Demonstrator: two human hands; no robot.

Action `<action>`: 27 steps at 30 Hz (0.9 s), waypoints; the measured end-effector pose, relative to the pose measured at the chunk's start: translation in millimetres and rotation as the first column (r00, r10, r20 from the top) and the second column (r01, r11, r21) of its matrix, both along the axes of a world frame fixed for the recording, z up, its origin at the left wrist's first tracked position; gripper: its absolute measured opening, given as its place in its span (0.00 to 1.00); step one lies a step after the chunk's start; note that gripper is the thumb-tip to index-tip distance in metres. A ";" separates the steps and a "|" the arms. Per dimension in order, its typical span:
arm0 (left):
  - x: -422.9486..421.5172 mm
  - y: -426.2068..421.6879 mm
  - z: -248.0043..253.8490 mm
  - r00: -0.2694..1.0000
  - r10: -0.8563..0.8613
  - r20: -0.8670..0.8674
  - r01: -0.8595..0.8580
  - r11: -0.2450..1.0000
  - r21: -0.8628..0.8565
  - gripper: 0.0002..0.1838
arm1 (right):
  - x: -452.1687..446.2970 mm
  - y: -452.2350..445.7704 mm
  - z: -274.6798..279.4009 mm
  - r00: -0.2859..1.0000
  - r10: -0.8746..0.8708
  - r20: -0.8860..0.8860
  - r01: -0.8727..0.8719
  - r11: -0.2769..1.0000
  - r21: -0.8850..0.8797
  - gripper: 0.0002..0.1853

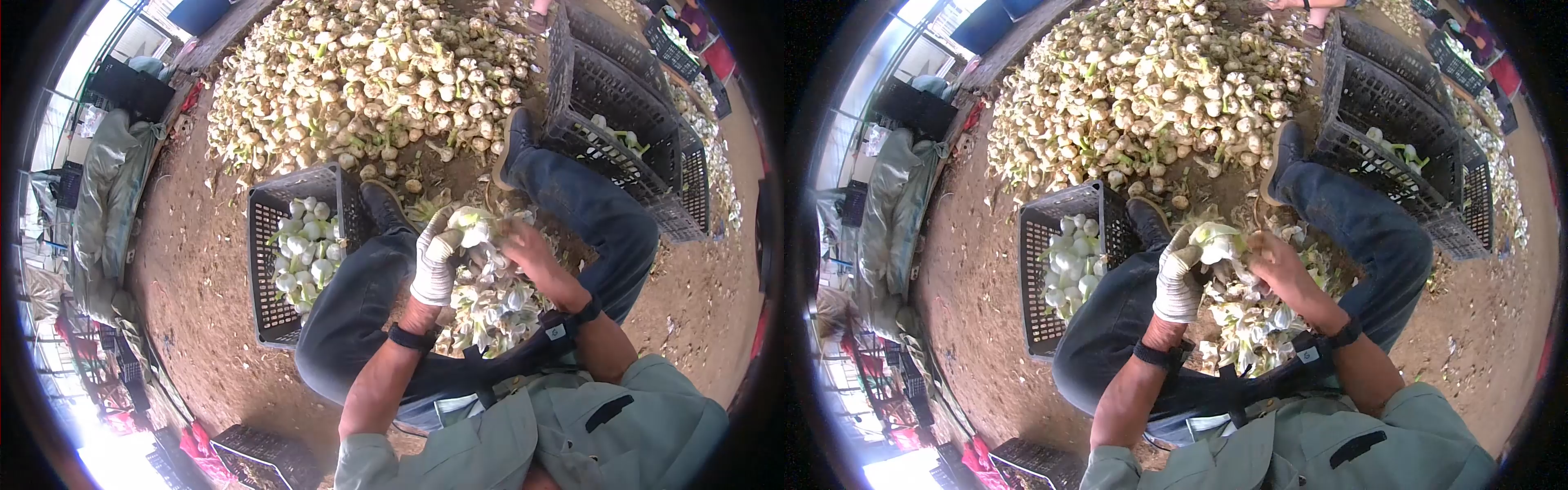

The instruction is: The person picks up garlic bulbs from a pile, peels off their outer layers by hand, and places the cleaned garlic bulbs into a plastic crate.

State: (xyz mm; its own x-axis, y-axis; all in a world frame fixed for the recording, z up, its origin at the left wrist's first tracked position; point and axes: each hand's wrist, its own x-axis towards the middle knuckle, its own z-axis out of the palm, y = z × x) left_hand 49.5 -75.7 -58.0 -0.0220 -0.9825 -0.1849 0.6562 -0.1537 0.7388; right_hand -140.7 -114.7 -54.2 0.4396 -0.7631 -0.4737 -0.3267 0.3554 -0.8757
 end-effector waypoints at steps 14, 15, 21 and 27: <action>-2.0 2.2 8.3 0.979 -0.083 0.186 0.087 0.996 -0.012 0.34 | 25.7 -7.4 29.3 0.962 0.038 0.269 0.182 0.643 -0.744 0.21; -0.9 1.6 4.6 0.988 -0.070 0.135 0.072 0.997 -0.008 0.33 | 23.6 -10.3 23.2 0.962 0.041 0.269 0.180 0.645 -0.743 0.21; -1.7 2.7 15.4 1.000 -0.013 0.003 0.013 1.000 0.028 0.32 | 17.0 -11.9 31.8 0.996 0.009 0.087 0.071 0.504 -0.861 0.06; -6.5 8.0 11.6 0.998 0.029 -0.056 -0.025 0.997 0.072 0.32 | 9.6 1.3 23.7 1.000 -0.002 0.016 0.014 0.591 -0.806 0.05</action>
State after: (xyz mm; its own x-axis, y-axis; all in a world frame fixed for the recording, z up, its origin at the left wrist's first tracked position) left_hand 43.0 -67.6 -46.4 -0.0082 -0.9673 -0.2534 0.7014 -0.1862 0.6881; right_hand -131.1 -113.5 -30.5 0.4324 -0.8341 0.3425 -0.3146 -0.4955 -0.8096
